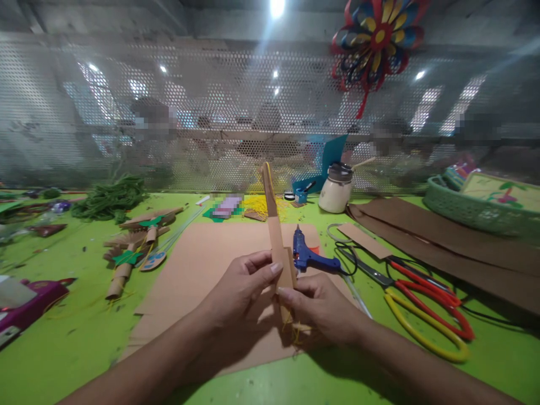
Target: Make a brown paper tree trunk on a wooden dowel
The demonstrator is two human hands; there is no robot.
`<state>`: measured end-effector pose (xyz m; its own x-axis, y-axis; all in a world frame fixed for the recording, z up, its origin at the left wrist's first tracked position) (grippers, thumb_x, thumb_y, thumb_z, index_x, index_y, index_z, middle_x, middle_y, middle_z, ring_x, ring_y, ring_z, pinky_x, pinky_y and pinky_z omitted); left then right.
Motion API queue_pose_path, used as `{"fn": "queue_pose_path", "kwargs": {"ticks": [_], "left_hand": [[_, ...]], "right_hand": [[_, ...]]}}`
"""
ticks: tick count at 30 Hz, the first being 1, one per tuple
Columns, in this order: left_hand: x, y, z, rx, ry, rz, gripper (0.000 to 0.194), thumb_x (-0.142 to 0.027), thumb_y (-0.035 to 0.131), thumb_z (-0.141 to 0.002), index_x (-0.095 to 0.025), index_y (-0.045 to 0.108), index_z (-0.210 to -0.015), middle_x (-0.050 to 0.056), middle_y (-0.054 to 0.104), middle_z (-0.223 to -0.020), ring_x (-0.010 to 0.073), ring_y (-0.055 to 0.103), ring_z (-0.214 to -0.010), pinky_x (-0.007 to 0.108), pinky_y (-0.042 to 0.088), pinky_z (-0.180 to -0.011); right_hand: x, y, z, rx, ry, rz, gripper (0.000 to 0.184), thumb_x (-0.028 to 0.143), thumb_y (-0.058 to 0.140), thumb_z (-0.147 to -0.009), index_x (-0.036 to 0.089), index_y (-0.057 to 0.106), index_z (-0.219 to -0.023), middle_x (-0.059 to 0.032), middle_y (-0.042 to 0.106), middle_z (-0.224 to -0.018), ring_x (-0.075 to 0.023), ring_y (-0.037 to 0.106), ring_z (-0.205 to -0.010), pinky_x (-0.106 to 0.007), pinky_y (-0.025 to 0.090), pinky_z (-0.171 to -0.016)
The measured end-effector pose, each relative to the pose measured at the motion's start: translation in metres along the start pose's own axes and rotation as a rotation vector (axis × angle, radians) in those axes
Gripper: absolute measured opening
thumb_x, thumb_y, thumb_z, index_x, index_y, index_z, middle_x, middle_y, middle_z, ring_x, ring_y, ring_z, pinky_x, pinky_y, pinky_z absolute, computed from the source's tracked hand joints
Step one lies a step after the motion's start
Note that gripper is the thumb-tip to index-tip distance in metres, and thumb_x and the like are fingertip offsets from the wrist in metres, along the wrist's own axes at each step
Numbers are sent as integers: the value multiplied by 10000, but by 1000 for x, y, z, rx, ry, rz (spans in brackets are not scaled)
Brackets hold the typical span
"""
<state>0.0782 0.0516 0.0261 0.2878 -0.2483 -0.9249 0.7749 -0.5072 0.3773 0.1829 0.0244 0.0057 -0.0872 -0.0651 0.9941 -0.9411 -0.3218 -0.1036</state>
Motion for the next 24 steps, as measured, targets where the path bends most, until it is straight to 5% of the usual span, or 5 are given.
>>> {"fn": "queue_pose_path", "kwargs": {"ticks": [9, 16, 24], "left_hand": [[-3, 8, 3, 67, 10, 22, 145, -230, 689, -823, -108, 732, -890, 84, 722, -808, 153, 661, -693, 245, 527, -685], [-3, -1, -3, 15, 28, 31, 180, -214, 694, -821, -122, 731, -971, 89, 738, -832, 161, 673, -739, 255, 525, -726], [2, -7, -7, -48, 10, -11, 257, -278, 748, -772, -124, 738, -978, 104, 750, -885, 181, 687, -770, 261, 517, -741]], "right_hand": [[-10, 4, 0, 46, 63, -57, 623, 693, 633, -734, 78, 729, -722, -36, 538, -635, -122, 424, -599, -281, 359, -576], [1, 2, 1, 53, -46, 58, 457, 565, 618, -818, 125, 702, -734, -43, 591, -676, -140, 501, -625, -296, 403, -597], [18, -14, 3, -225, -258, 433, 295, 360, 575, -884, 188, 553, -645, -3, 540, -624, -137, 468, -601, -285, 357, -583]]}}
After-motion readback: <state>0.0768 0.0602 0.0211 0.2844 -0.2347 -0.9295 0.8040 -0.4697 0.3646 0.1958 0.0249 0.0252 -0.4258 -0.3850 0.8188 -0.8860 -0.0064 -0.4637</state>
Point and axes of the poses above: each hand's wrist, its own z-axis away from the middle knuckle, its own y-axis out of the palm, x = y × z, the point moved 7 cm from there along -z, towards the middle knuckle
